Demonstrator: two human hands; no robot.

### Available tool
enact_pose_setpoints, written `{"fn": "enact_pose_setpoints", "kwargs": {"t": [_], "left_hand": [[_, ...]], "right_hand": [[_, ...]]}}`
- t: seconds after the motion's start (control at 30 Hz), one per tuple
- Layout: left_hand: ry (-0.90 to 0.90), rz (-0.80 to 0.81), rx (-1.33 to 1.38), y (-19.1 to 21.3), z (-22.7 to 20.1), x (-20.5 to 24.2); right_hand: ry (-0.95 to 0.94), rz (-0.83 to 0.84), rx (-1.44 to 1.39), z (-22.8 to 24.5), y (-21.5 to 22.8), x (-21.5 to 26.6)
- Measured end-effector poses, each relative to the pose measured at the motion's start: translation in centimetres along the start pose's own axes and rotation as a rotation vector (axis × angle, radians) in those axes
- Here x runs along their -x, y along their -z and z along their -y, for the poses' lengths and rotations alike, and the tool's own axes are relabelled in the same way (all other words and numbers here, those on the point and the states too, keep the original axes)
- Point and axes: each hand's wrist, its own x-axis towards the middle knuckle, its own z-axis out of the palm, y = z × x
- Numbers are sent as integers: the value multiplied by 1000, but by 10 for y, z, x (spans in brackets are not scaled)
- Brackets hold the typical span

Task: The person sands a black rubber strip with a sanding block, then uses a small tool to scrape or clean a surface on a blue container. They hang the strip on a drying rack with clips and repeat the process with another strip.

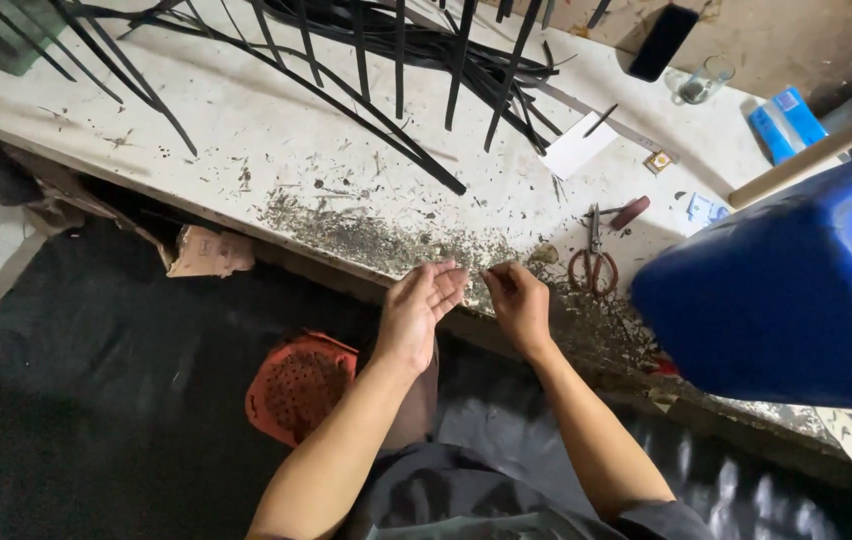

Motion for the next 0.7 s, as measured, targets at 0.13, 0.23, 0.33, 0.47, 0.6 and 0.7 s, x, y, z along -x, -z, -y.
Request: {"fn": "enact_pose_setpoints", "kwargs": {"t": [0.13,0.23,0.33,0.47,0.6,0.7], "left_hand": [[-48,-137,-56,7,13,-14],[-87,-183,-74,8,18,-31],[-106,-193,-139,7,17,-46],[-115,-156,-222,5,9,-73],[-87,-126,-312,7,-1,-113],[-41,-144,-359,4,-22,-133]], "right_hand": [[-64,-2,-38,-22,-15,-3],[-144,23,-16,-46,-25,-11],[-174,44,57,-50,-32,-31],[-211,85,82,-67,-57,-71],[-178,120,174,-95,-99,-115],[-162,184,270,-111,-129,-139]]}}
